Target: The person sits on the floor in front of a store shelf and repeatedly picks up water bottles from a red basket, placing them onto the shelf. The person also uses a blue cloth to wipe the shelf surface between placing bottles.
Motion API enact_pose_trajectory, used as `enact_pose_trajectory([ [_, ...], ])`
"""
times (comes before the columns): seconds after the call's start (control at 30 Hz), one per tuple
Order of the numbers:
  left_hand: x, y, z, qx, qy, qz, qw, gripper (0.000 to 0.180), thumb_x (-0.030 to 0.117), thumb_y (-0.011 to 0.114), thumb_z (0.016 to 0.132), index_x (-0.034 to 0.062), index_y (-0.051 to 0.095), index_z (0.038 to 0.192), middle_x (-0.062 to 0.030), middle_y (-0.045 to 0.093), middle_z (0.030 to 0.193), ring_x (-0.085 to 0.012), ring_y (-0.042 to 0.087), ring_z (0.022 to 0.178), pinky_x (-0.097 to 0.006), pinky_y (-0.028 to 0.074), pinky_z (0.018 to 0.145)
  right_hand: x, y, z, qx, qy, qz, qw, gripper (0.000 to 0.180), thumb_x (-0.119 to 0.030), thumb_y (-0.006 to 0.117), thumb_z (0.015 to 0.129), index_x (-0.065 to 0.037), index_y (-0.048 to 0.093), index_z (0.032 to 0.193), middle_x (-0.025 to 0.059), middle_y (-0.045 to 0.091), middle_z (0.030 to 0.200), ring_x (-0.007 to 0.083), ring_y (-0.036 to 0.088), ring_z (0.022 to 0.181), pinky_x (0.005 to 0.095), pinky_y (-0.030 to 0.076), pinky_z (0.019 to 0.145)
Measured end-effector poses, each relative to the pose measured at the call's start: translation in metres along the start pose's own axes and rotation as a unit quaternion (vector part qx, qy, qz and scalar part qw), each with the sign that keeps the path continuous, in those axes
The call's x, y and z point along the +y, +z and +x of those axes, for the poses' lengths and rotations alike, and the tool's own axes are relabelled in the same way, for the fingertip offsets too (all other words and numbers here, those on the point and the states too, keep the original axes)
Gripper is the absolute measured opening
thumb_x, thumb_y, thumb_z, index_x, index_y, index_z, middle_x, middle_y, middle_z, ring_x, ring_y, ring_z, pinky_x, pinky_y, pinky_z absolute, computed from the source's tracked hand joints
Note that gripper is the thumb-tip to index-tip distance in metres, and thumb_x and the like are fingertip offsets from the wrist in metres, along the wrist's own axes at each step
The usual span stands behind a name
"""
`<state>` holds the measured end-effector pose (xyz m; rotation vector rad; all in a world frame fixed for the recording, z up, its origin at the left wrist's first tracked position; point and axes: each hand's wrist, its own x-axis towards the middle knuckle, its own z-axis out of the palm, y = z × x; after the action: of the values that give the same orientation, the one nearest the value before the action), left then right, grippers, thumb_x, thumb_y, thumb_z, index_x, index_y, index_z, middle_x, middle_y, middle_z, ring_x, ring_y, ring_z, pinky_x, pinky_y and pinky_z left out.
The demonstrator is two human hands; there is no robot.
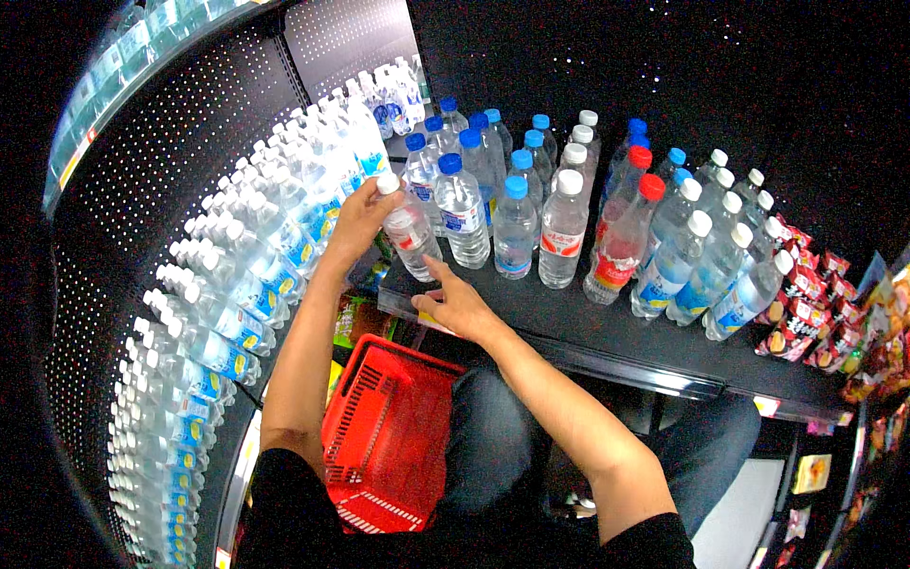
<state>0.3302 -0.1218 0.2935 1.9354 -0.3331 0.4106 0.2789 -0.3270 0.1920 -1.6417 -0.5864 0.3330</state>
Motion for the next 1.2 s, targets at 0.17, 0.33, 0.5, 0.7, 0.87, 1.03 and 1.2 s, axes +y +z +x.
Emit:
enact_pose_trajectory([
  [0.17, -0.002, 0.008, -0.001, 0.021, -0.022, 0.011, 0.999, 0.04, 0.031, 0.072, 0.094, -0.0013, 0.064, 0.116, -0.0095, 0.071, 0.106, -0.0142, 0.064, 0.093, -0.031, 0.049, 0.085, -0.001, 0.0, 0.001, 0.005, 0.001, -0.01, 1.0, 0.085, -0.024, 0.072, 0.091, -0.002, 0.025, 0.158, 0.0315, 0.044, 0.15, 0.0301, 0.069, 0.111, 0.0392, 0.052, 0.1],
  [0.33, -0.003, 0.023, -0.031, 0.044, -0.042, 0.063, 0.996, 0.071, 0.042, 0.083, 0.081, -0.0019, 0.056, 0.13, -0.0128, 0.069, 0.115, -0.0194, 0.065, 0.104, -0.033, 0.05, 0.092, 0.003, -0.002, -0.002, 0.008, 0.019, -0.018, 1.0, 0.082, -0.02, 0.071, 0.091, -0.002, 0.026, 0.157, 0.0303, 0.045, 0.15, 0.0295, 0.07, 0.111, 0.0391, 0.052, 0.099],
  [0.5, -0.054, 0.034, -0.07, 0.026, -0.082, 0.016, 0.996, 0.078, 0.034, 0.088, 0.076, 0.0005, 0.05, 0.135, -0.0159, 0.065, 0.127, -0.0263, 0.062, 0.117, -0.039, 0.05, 0.099, 0.0, 0.0, -0.001, 0.004, 0.024, 0.007, 1.0, 0.082, -0.016, 0.07, 0.09, 0.0, 0.026, 0.157, 0.0272, 0.047, 0.149, 0.0279, 0.069, 0.11, 0.0379, 0.052, 0.098],
  [0.7, -0.074, 0.062, -0.078, 0.085, -0.062, 0.051, 0.993, 0.069, 0.022, 0.084, 0.076, -0.0002, 0.05, 0.131, -0.0191, 0.069, 0.118, -0.03, 0.068, 0.11, -0.04, 0.052, 0.092, 0.012, -0.004, 0.003, 0.003, 0.021, -0.001, 1.0, 0.084, -0.016, 0.07, 0.088, 0.002, 0.026, 0.157, 0.0249, 0.048, 0.148, 0.0251, 0.068, 0.106, 0.0363, 0.053, 0.093],
  [0.87, -0.077, 0.07, -0.069, 0.099, -0.099, 0.104, 0.985, 0.067, 0.026, 0.085, 0.074, 0.0015, 0.052, 0.127, -0.0209, 0.068, 0.116, -0.0389, 0.066, 0.109, -0.045, 0.052, 0.089, 0.01, -0.005, -0.002, 0.008, 0.054, 0.013, 0.998, 0.083, -0.018, 0.071, 0.089, -0.003, 0.027, 0.158, 0.0249, 0.049, 0.148, 0.0249, 0.066, 0.1, 0.0353, 0.055, 0.086],
  [1.03, -0.09, 0.076, -0.056, 0.129, -0.081, 0.123, 0.981, 0.066, 0.029, 0.084, 0.074, 0.0032, 0.053, 0.126, -0.0206, 0.068, 0.115, -0.0388, 0.067, 0.107, -0.046, 0.052, 0.088, 0.011, -0.007, 0.0, -0.011, 0.064, -0.023, 0.998, 0.077, -0.009, 0.067, 0.095, -0.009, 0.025, 0.159, 0.0262, 0.042, 0.149, 0.0228, 0.065, 0.104, 0.0332, 0.06, 0.075],
  [1.2, -0.088, 0.078, -0.048, 0.123, -0.102, 0.121, 0.98, 0.065, 0.027, 0.085, 0.073, 0.0022, 0.054, 0.124, -0.0184, 0.069, 0.115, -0.0344, 0.068, 0.108, -0.044, 0.052, 0.091, -0.005, -0.007, -0.005, -0.001, 0.116, -0.018, 0.993, 0.068, -0.008, 0.065, 0.095, -0.005, 0.032, 0.155, 0.0237, 0.051, 0.14, 0.0232, 0.066, 0.103, 0.0335, 0.062, 0.073],
])
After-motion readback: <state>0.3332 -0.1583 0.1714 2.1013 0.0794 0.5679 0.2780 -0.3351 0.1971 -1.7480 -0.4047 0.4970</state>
